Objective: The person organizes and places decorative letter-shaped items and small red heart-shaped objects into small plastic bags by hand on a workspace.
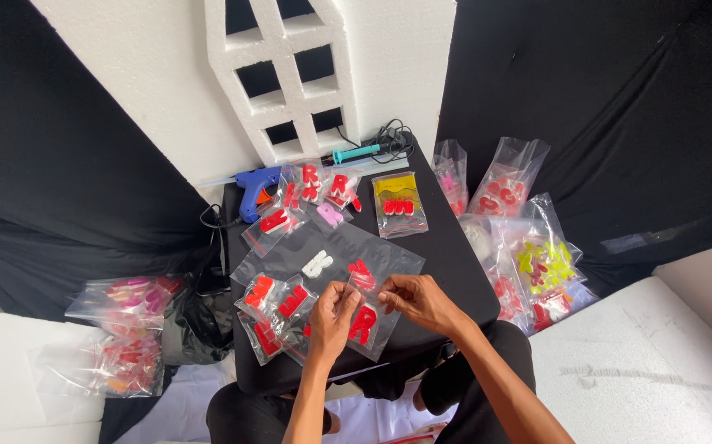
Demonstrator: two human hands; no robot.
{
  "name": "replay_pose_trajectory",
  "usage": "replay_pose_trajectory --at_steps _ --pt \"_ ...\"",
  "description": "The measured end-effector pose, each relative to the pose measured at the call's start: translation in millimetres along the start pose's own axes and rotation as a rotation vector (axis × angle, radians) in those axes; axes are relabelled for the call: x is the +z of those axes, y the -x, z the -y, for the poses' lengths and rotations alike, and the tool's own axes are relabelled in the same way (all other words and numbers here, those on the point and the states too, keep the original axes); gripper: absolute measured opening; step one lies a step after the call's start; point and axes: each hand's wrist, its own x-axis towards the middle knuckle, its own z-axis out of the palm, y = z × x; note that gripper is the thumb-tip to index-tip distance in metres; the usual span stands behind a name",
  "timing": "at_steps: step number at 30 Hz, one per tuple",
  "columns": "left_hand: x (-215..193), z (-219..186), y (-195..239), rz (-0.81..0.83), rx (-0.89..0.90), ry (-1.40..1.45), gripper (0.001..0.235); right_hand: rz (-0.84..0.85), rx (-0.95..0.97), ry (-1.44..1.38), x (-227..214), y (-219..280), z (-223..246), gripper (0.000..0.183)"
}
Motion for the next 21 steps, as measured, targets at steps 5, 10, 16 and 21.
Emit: replay_pose_trajectory --at_steps 5,10,16,21 --pt "3.0 6.0 0.6 0.087 -0.063 0.107 0.033 0.014 -0.001 -0.036 -0.1 -4.8 -6.9 0.021" --pt "2.7 6.5 -1.3 0.101 -0.118 0.000 0.030 0.018 0.006 -0.062 -2.8 -5.5 -16.6 0.013" --pt "3.3 4.4 -0.7 0.070 -0.136 0.050 0.028 -0.163 0.109 -0.165 5.3 -4.0 -25.5 0.031" --pt "5.3 2.7 -0.5 0.052 -0.117 0.093 0.027 -0.287 0.257 -0.376 21.9 1.0 -27.7 0.032"
